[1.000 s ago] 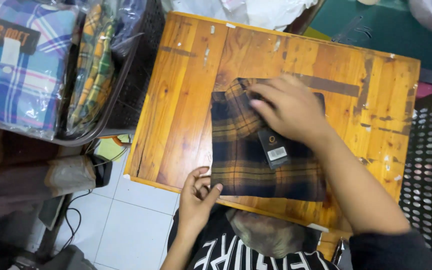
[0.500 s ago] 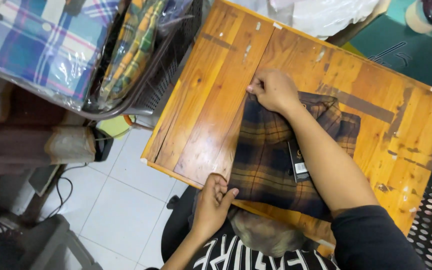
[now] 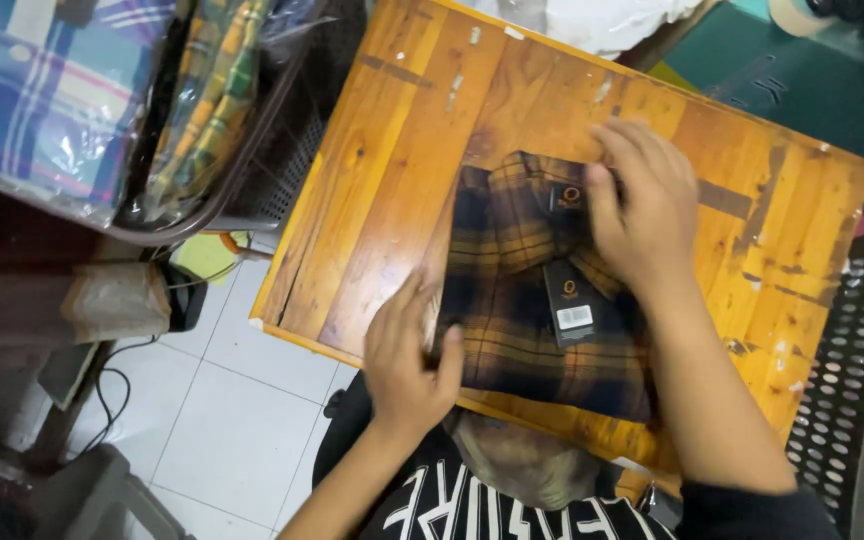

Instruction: The person folds a plaid shirt on a wooden table, smooths the fabric, and places the folded shirt into a clear plastic bag.

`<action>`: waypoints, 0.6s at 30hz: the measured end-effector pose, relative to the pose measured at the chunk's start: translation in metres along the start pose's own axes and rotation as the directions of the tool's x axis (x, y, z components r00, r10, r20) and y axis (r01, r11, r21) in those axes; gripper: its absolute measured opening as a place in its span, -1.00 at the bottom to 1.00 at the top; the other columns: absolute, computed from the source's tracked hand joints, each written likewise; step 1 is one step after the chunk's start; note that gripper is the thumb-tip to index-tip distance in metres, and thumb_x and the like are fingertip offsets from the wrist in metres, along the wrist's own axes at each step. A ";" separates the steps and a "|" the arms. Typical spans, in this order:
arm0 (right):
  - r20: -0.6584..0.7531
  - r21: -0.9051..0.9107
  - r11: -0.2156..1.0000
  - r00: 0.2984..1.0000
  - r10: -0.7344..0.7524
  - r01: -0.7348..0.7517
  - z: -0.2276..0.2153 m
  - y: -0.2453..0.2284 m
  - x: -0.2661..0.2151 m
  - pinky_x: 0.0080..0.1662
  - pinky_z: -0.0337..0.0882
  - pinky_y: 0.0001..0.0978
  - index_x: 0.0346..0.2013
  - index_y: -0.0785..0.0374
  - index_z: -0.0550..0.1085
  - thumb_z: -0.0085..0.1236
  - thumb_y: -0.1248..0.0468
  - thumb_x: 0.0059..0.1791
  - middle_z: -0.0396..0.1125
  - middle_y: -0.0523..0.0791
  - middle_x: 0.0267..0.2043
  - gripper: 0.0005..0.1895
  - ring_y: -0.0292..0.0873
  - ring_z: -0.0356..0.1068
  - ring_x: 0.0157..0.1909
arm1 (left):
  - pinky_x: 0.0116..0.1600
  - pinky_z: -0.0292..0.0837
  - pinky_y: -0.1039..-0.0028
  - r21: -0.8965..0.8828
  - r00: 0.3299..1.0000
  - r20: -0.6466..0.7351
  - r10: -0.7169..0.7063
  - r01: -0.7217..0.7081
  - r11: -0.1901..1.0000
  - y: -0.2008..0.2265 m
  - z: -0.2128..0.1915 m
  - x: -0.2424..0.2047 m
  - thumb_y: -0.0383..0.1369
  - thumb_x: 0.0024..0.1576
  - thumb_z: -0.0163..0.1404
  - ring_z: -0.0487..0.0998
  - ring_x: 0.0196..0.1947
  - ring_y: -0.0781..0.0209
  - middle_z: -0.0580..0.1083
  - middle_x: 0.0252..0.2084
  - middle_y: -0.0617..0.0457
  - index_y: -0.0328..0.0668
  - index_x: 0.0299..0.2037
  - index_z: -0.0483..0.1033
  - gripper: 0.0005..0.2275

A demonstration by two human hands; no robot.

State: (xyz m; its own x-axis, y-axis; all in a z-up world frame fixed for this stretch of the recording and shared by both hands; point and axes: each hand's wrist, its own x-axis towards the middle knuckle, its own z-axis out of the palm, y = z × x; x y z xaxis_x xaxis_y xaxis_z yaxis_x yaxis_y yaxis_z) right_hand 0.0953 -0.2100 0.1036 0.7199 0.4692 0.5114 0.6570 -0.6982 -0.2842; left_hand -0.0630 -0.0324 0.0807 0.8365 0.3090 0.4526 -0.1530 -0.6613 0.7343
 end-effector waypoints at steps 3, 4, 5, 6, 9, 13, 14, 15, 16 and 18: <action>0.086 0.021 0.960 0.957 0.275 -0.278 -0.022 -0.012 -0.045 0.14 -0.13 0.05 0.13 0.39 0.18 -0.33 0.23 0.01 -0.02 0.15 0.21 -0.56 0.22 -0.21 0.24 | 0.22 -0.10 0.20 -0.061 0.979 0.123 0.165 -0.159 0.985 -0.003 0.036 0.024 -0.39 0.03 -0.15 0.13 0.18 -0.13 0.16 0.16 -0.23 -0.37 0.06 0.22 -0.62; 0.081 0.017 0.956 0.954 0.289 -0.292 -0.021 -0.010 -0.054 0.14 -0.13 0.05 0.13 0.39 0.18 -0.33 0.23 0.01 -0.02 0.15 0.21 -0.56 0.22 -0.21 0.24 | 0.22 -0.10 0.20 -0.068 0.976 0.135 0.173 -0.165 0.984 -0.007 0.047 0.029 -0.39 0.03 -0.15 0.13 0.18 -0.13 0.16 0.16 -0.23 -0.37 0.06 0.22 -0.62; 0.159 0.022 0.925 0.915 0.371 -0.379 -0.019 -0.008 -0.063 0.15 -0.23 0.10 0.15 0.42 0.10 -0.36 0.24 -0.01 -0.14 0.18 0.24 -0.53 0.25 -0.31 0.25 | 0.24 -0.19 0.18 0.011 0.960 0.212 0.185 -0.192 0.981 -0.010 0.060 0.036 -0.34 0.08 -0.23 0.07 0.21 -0.14 0.11 0.19 -0.24 -0.39 0.10 0.15 -0.60; 0.237 0.021 0.886 0.864 0.445 -0.463 -0.018 -0.005 -0.072 0.16 -0.33 0.15 0.18 0.46 0.02 -0.38 0.25 -0.03 -0.26 0.21 0.27 -0.48 0.28 -0.40 0.26 | 0.27 -0.28 0.17 0.088 0.938 0.288 0.192 -0.225 0.970 -0.013 0.074 0.043 -0.29 0.13 -0.31 0.01 0.23 -0.15 0.06 0.21 -0.25 -0.41 0.14 0.08 -0.58; 0.309 0.025 0.834 0.797 0.518 -0.551 0.009 0.023 -0.092 0.14 -0.36 0.22 0.22 0.41 -0.10 -0.44 0.21 -0.02 -0.29 0.21 0.27 -0.45 0.25 -0.39 0.27 | 0.25 -0.34 0.08 0.135 0.903 0.427 0.057 -0.126 0.983 -0.026 0.091 0.053 -0.20 0.09 -0.25 -0.05 0.24 -0.24 -0.02 0.23 -0.30 -0.35 0.20 -0.01 -0.48; 0.296 0.008 0.786 0.752 0.589 -0.619 0.009 0.023 -0.097 0.17 -0.50 0.10 0.25 0.29 -0.15 -0.50 0.14 -0.02 -0.34 0.08 0.31 -0.42 0.10 -0.42 0.32 | 0.23 -0.37 0.01 0.120 0.882 0.470 0.007 -0.072 0.990 -0.027 0.090 0.053 -0.13 0.06 -0.21 -0.10 0.25 -0.24 -0.10 0.25 -0.32 -0.19 0.24 -0.06 -0.43; 0.296 0.003 0.800 0.765 0.573 -0.600 0.012 0.026 -0.100 0.17 -0.49 0.11 0.26 0.24 -0.17 -0.53 0.12 -0.02 -0.35 0.04 0.32 -0.43 0.07 -0.43 0.32 | 0.23 -0.43 -0.01 0.061 0.889 0.458 0.017 -0.051 0.997 -0.032 0.091 0.051 -0.04 0.06 -0.31 -0.14 0.26 -0.22 -0.14 0.26 -0.34 -0.27 0.24 -0.14 -0.38; 0.295 -0.002 0.820 0.783 0.547 -0.572 0.014 0.032 -0.101 0.17 -0.48 0.12 0.26 0.20 -0.18 -0.55 0.10 -0.02 -0.35 -0.01 0.33 -0.43 0.04 -0.43 0.33 | 0.22 -0.50 -0.02 0.002 0.900 0.434 0.023 -0.027 1.000 -0.036 0.092 0.051 0.04 0.06 -0.41 -0.18 0.27 -0.21 -0.18 0.27 -0.35 -0.34 0.24 -0.21 -0.32; 0.289 -0.005 0.814 0.779 0.557 -0.580 0.014 0.034 -0.102 0.17 -0.48 0.12 0.26 0.20 -0.18 -0.55 0.10 -0.02 -0.35 -0.01 0.33 -0.43 0.04 -0.43 0.33 | 0.22 -0.50 -0.02 -0.004 0.896 0.442 0.032 -0.034 0.999 -0.041 0.093 0.050 0.04 0.06 -0.41 -0.18 0.27 -0.21 -0.18 0.27 -0.35 -0.34 0.24 -0.21 -0.32; 0.284 0.117 0.799 0.791 0.542 -0.590 0.016 0.036 -0.108 0.15 -0.56 0.11 0.26 0.23 -0.16 -0.78 -0.02 -0.03 -0.37 0.00 0.33 -0.37 0.06 -0.47 0.33 | 0.18 -0.71 -0.05 -0.172 0.917 0.397 0.033 0.039 0.984 -0.050 0.093 0.044 0.17 0.03 -0.54 -0.48 0.27 -0.19 -0.39 0.28 -0.28 -0.38 0.24 -0.41 -0.22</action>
State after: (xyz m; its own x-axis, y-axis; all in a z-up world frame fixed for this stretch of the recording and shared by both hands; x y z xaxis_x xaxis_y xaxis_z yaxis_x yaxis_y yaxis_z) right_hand 0.0452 -0.2773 0.0252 0.9891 0.1458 0.0202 0.1265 -0.7714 -0.6236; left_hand 0.0299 -0.0492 0.0173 0.9711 -0.0097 0.2385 -0.2084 -0.5213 0.8275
